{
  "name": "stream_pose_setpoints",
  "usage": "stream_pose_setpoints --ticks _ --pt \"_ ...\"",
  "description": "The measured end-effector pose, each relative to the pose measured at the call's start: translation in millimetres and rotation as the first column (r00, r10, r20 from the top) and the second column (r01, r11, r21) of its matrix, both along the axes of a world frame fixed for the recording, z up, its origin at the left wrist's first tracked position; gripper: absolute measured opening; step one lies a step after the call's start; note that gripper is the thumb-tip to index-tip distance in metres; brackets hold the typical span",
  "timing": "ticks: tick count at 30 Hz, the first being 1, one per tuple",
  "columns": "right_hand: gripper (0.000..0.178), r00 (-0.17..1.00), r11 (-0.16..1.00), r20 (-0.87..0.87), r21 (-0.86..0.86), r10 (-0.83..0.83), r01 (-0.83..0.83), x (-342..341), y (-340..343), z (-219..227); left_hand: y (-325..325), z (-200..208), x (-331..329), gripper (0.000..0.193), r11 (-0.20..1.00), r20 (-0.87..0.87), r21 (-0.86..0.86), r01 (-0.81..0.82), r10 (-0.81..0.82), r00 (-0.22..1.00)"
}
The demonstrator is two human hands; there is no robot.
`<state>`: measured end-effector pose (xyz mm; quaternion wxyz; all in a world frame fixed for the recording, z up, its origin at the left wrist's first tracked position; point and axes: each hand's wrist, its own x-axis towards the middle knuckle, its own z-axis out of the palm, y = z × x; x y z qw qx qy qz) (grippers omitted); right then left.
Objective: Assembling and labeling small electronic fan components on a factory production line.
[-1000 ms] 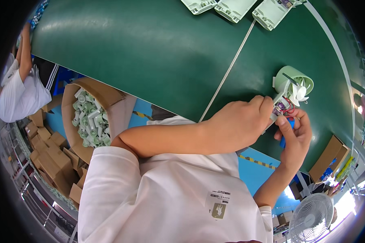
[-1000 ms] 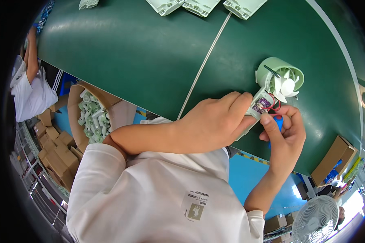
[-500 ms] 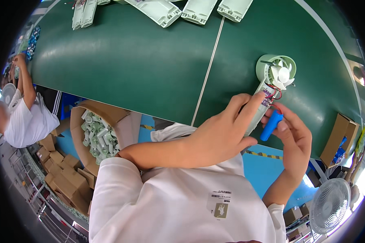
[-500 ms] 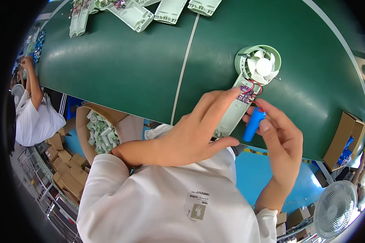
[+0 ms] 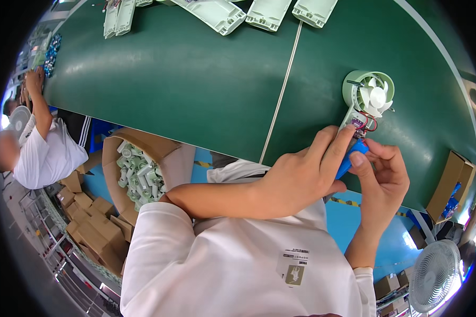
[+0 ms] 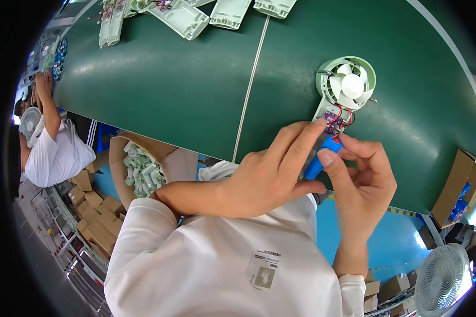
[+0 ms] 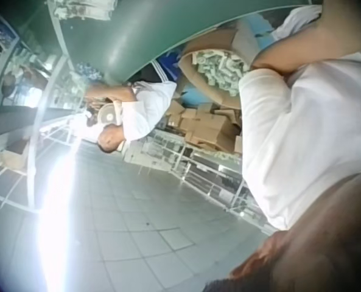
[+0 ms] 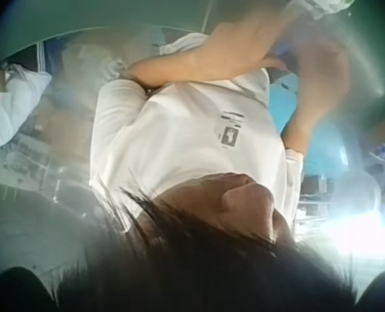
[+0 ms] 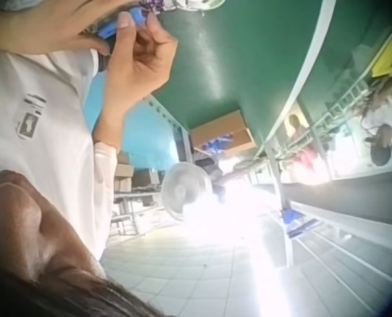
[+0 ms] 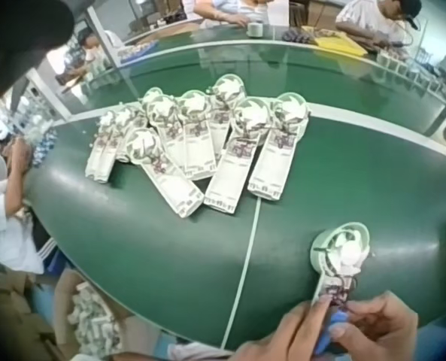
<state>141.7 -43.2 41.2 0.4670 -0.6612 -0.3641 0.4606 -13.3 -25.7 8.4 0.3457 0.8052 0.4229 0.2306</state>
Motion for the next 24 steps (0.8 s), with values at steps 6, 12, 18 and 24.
stream_pose_setpoints --ticks 6,12,18,24 --pt "0.020 0.986 0.997 0.150 0.021 0.070 -0.074 -8 -3 -2 -1 -8 2 0.087 0.994 -0.022 0.110 -0.027 0.030 0.999" --pt "0.019 0.978 0.999 0.203 -0.007 0.054 -0.053 -14 -5 -1 -1 -11 1 0.085 0.994 0.036 0.106 -0.035 0.031 0.999" --pt "0.020 0.883 0.986 0.456 0.061 0.112 -0.157 -10 -4 -13 -3 -14 2 0.086 0.992 0.096 0.096 -0.079 0.070 0.993" --pt "0.045 0.999 1.000 0.050 -0.017 -0.014 0.015 -14 -3 -18 2 -6 -3 0.085 0.996 0.211 -0.055 -0.065 0.075 0.975"
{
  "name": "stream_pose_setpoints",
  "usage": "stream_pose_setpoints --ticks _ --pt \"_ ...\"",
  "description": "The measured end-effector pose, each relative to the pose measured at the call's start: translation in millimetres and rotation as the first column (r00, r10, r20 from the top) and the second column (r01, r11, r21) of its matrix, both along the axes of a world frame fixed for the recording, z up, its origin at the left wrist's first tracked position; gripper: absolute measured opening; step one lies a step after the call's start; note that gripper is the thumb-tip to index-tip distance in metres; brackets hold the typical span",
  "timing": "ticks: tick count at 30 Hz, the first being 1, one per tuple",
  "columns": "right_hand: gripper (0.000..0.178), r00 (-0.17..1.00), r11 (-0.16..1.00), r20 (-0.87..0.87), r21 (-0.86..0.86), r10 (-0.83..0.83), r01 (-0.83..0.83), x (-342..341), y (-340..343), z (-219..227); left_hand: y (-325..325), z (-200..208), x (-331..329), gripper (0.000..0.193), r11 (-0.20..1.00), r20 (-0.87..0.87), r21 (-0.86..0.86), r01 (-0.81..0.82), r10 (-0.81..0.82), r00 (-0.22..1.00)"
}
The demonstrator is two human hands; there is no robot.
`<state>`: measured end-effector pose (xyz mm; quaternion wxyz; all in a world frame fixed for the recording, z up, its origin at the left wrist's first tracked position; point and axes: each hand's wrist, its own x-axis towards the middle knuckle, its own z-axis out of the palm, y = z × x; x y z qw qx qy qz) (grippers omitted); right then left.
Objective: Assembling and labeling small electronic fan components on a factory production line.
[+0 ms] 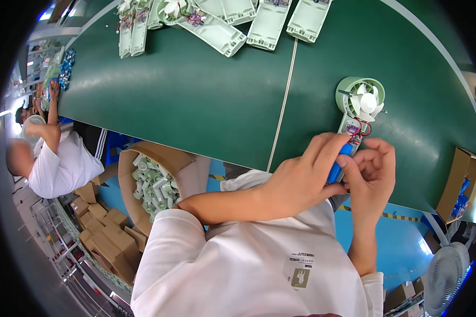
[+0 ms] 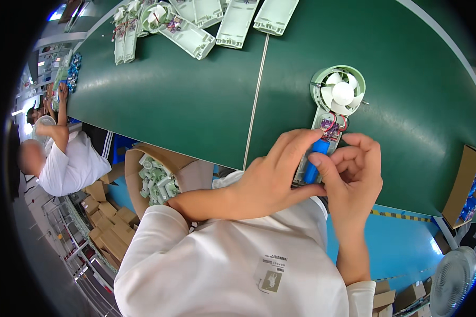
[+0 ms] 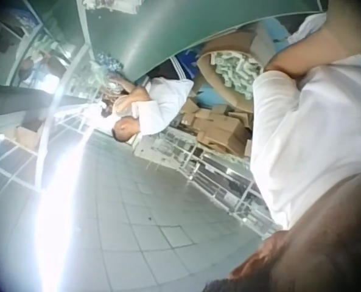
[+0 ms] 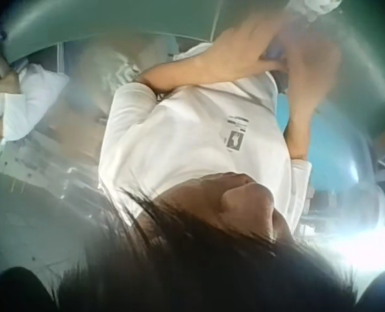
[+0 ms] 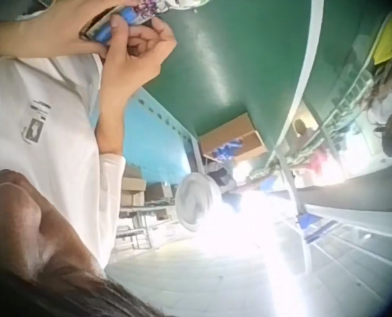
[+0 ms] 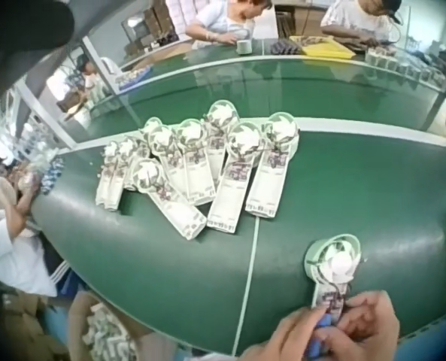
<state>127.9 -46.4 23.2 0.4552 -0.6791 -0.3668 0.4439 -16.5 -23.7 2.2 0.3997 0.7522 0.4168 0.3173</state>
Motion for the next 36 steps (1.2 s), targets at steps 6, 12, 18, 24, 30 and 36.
stream_pose_setpoints --ticks 6,12,18,24,30,36 --pt "0.045 0.998 0.997 0.005 0.041 0.061 -0.061 3 0 -3 52 24 -25 0.064 0.930 0.028 -0.359 0.075 -0.069 0.997" --pt "0.031 0.991 0.989 0.015 0.061 0.134 -0.135 9 -1 -8 88 28 -8 0.038 0.706 0.115 -0.672 0.223 -0.198 0.973" --pt "0.030 0.878 0.920 0.399 0.169 0.263 -0.353 16 5 -3 89 22 -1 0.035 0.624 0.116 -0.767 0.151 -0.097 0.988" --pt "0.038 0.911 0.939 0.371 0.211 0.180 -0.271 17 0 -9 86 18 1 0.030 0.634 0.124 -0.764 0.118 -0.034 0.992" --pt "0.038 0.853 0.903 0.490 0.264 0.177 -0.339 20 -1 -13 86 22 1 0.031 0.598 0.100 -0.794 0.113 -0.055 0.993" --pt "0.031 0.770 0.853 0.604 0.276 0.204 -0.443 37 12 -6 89 25 5 0.031 0.606 0.102 -0.779 0.162 -0.132 0.986"
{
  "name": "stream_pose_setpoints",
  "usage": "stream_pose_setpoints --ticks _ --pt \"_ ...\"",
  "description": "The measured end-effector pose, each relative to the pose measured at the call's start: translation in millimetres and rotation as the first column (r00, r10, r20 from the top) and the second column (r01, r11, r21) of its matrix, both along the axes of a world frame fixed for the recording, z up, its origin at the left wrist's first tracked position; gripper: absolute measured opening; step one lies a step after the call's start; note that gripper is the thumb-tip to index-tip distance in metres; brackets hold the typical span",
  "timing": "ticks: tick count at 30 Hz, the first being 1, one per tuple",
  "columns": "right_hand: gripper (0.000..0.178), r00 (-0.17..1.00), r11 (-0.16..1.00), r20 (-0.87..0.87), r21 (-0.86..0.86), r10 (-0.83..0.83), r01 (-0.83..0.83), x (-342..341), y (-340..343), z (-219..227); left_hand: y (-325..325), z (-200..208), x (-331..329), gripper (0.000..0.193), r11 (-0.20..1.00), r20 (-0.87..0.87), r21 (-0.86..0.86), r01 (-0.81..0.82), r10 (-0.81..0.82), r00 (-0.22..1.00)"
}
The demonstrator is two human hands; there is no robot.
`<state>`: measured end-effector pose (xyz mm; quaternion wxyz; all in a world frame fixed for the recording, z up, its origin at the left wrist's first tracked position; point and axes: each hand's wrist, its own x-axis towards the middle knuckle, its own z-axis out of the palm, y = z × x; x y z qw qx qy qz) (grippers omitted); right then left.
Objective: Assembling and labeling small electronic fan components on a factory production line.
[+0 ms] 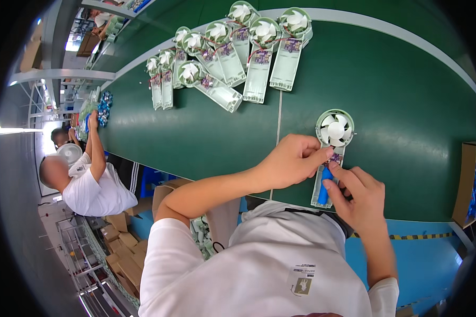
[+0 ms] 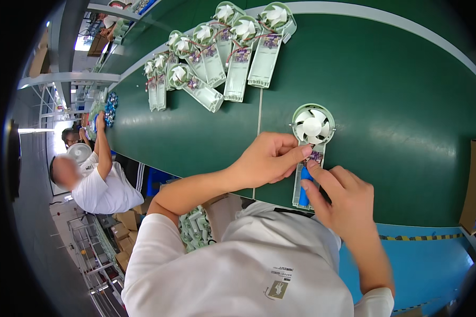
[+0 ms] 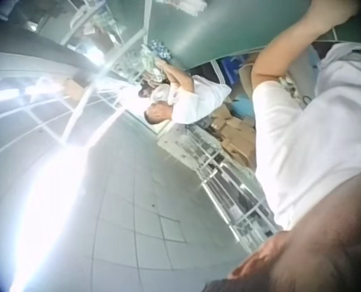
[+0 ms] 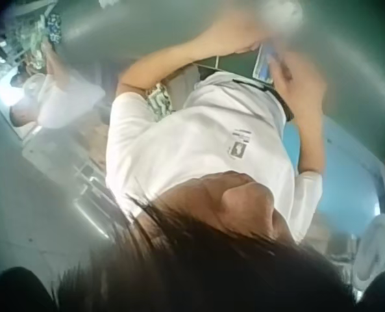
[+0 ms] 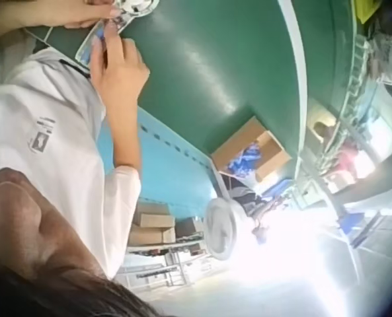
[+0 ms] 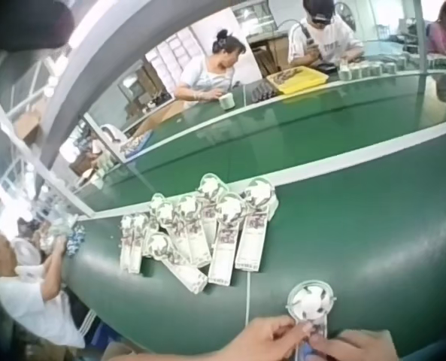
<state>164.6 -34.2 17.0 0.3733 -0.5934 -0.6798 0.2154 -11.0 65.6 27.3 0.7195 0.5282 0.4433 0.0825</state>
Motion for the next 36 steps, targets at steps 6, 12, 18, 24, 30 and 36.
stream_pose_setpoints --ticks 6,12,18,24,30,36 --pt "0.023 0.958 0.979 -0.287 -0.200 -0.023 -0.037 72 65 21 13 -13 26 0.030 0.994 0.074 0.058 -0.092 0.087 0.993" --pt "0.020 0.894 0.962 -0.361 -0.038 -0.265 0.270 135 116 -24 122 -10 105 0.034 0.971 0.023 0.222 -0.084 0.081 0.996" --pt "0.017 0.836 0.965 -0.481 -0.138 -0.263 0.224 144 112 -21 272 -7 158 0.028 0.945 -0.118 0.318 -0.080 0.123 0.985" --pt "0.018 0.772 0.975 -0.595 -0.132 -0.224 0.181 145 119 -23 393 -7 149 0.021 0.917 -0.175 0.316 -0.242 0.307 0.935" --pt "0.020 0.743 0.944 -0.581 -0.204 -0.331 0.261 154 115 -17 371 37 112 0.047 0.705 -0.380 0.709 -0.021 0.407 0.831" --pt "0.019 0.733 0.942 -0.592 -0.215 -0.336 0.258 149 120 -12 258 84 56 0.070 0.250 -0.807 0.535 0.807 -0.134 0.576"
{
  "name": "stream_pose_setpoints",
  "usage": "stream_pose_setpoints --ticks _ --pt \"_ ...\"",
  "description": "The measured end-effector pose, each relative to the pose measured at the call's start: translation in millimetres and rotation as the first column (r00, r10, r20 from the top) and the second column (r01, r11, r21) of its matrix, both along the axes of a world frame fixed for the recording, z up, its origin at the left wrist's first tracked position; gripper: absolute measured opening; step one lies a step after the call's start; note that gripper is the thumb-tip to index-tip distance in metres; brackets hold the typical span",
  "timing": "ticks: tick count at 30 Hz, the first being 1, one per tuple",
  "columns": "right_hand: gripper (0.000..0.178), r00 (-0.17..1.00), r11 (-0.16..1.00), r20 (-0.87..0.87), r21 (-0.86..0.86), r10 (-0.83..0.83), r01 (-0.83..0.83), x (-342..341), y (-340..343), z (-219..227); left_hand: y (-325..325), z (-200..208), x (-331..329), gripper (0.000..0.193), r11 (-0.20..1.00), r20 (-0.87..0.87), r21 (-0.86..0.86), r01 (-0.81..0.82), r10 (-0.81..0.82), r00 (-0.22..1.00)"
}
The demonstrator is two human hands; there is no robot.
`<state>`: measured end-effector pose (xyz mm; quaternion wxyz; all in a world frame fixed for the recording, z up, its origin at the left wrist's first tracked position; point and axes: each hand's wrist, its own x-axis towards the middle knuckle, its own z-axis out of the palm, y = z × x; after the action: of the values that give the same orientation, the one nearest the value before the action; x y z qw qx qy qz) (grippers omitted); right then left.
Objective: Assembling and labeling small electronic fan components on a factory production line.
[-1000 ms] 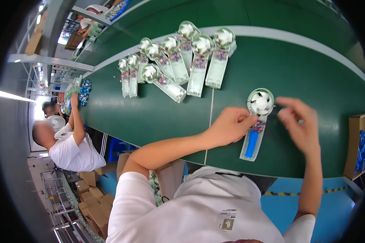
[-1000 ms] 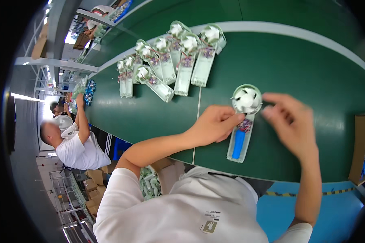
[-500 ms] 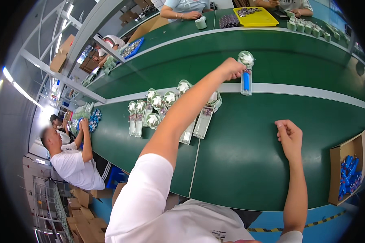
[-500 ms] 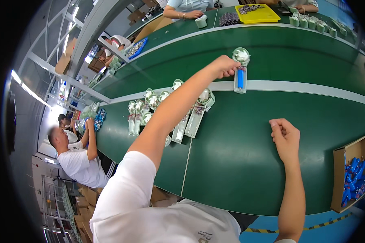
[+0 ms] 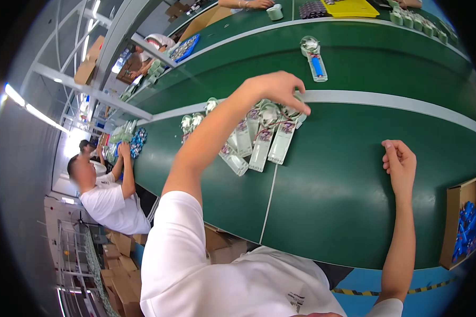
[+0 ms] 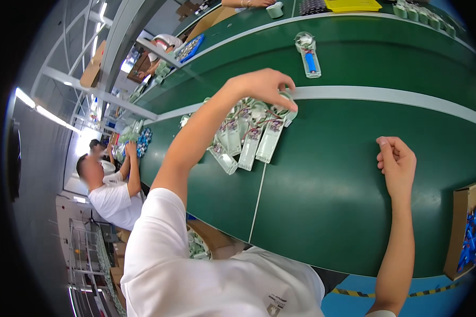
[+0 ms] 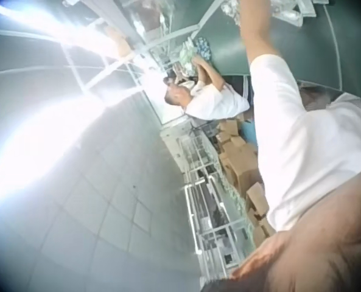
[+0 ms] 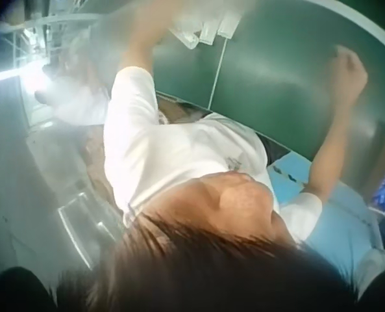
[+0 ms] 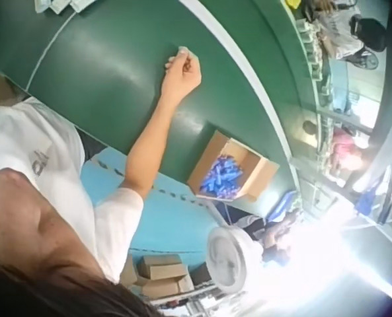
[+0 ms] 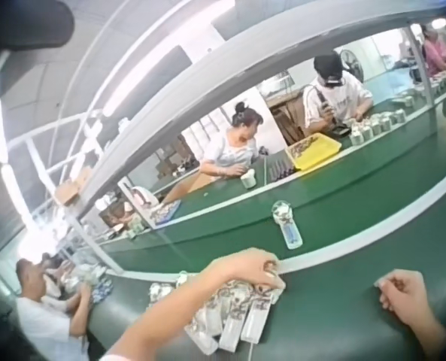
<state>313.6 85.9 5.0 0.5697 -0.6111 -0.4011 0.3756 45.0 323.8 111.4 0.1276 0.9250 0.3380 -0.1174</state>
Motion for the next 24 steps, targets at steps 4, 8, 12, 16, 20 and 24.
stream_pose_setpoints --ticks 4,8,12,16,20,24 --pt "0.020 0.998 1.000 0.053 -0.005 0.020 -0.020 5 -1 -10 -27 -15 1 0.066 0.998 -0.063 0.028 0.059 -0.057 0.996" --pt "0.021 0.992 1.000 0.126 -0.002 0.030 -0.030 3 -2 -15 -59 -28 7 0.063 0.990 -0.013 0.102 0.094 -0.093 0.996" --pt "0.022 0.985 0.999 0.169 0.001 0.039 -0.040 -4 -6 -16 -101 -48 3 0.064 0.985 0.095 0.152 0.087 -0.102 0.990" --pt "0.023 0.964 0.999 0.264 0.019 0.028 -0.034 -5 -8 -19 -174 -64 -2 0.065 0.992 0.331 0.124 -0.021 -0.022 0.943" --pt "0.023 0.971 0.999 0.232 -0.004 -0.051 0.053 -24 -38 -5 -228 -64 -35 0.059 0.953 0.732 0.111 -0.282 0.114 0.672" --pt "0.023 0.962 0.986 0.271 -0.167 0.019 0.028 -68 -104 30 -292 -60 -75 0.050 0.859 0.679 -0.403 -0.317 0.512 0.526"
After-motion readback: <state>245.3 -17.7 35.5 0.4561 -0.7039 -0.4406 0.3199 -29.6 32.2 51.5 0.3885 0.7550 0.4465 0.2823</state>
